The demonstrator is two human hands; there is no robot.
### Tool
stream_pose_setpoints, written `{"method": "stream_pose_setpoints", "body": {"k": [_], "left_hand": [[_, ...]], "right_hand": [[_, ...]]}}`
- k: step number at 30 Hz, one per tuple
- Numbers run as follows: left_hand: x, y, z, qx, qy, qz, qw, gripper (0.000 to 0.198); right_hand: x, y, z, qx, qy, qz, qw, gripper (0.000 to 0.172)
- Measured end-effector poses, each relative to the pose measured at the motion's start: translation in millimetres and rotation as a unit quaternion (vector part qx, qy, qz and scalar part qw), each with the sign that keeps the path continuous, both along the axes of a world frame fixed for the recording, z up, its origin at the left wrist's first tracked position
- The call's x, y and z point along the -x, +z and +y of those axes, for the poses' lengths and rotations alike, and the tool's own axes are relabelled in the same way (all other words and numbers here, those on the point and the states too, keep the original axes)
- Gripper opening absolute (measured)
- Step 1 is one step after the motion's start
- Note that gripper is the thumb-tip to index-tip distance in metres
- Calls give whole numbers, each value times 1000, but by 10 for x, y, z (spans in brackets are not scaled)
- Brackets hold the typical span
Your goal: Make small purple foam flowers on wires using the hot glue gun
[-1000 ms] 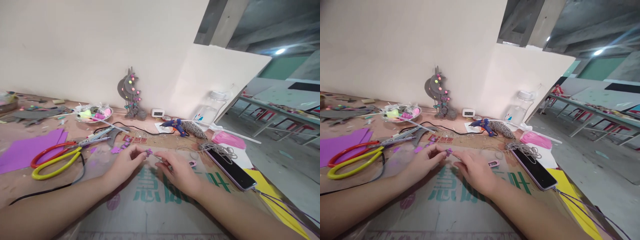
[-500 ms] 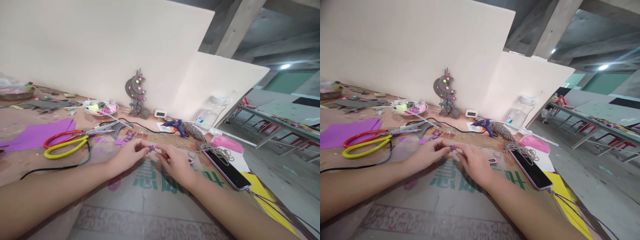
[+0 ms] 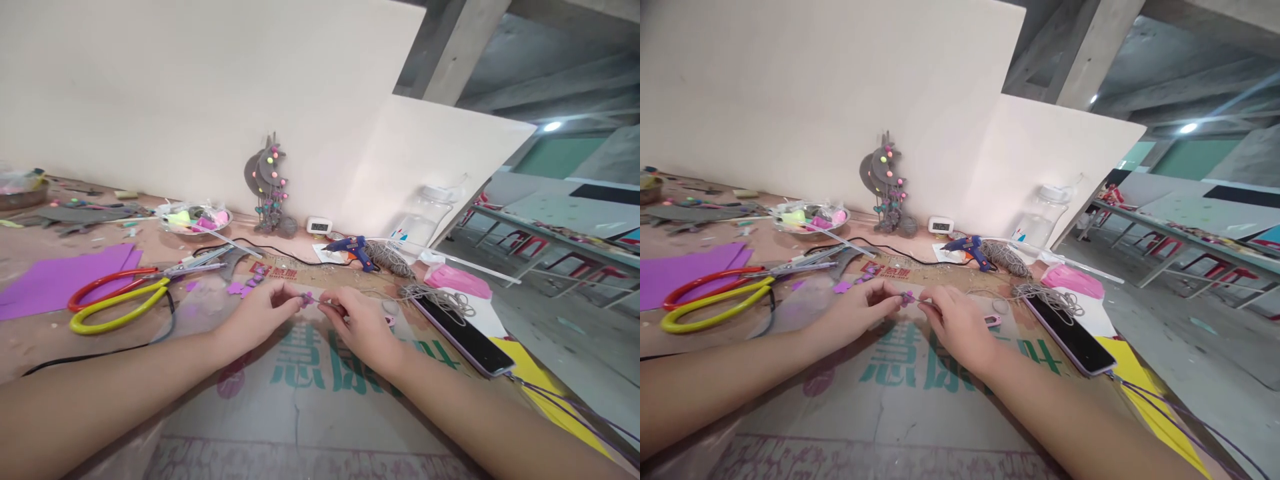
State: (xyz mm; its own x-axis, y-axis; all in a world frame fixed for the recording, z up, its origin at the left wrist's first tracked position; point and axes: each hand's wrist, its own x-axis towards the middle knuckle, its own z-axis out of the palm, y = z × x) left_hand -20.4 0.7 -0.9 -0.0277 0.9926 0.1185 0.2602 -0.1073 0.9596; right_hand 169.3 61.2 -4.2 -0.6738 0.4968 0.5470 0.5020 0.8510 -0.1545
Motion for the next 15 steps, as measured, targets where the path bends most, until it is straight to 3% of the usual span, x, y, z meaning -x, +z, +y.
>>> {"method": "stream_pose_setpoints", "body": {"k": [7, 15], "left_hand": [[9, -35, 8, -14, -15, 13, 1000, 15], [8, -51, -11, -30, -32, 16, 999, 13]], "right_hand": [[8, 20, -31, -14, 52, 16, 998, 16], [36, 15, -83, 90, -1, 47, 995, 19]]}}
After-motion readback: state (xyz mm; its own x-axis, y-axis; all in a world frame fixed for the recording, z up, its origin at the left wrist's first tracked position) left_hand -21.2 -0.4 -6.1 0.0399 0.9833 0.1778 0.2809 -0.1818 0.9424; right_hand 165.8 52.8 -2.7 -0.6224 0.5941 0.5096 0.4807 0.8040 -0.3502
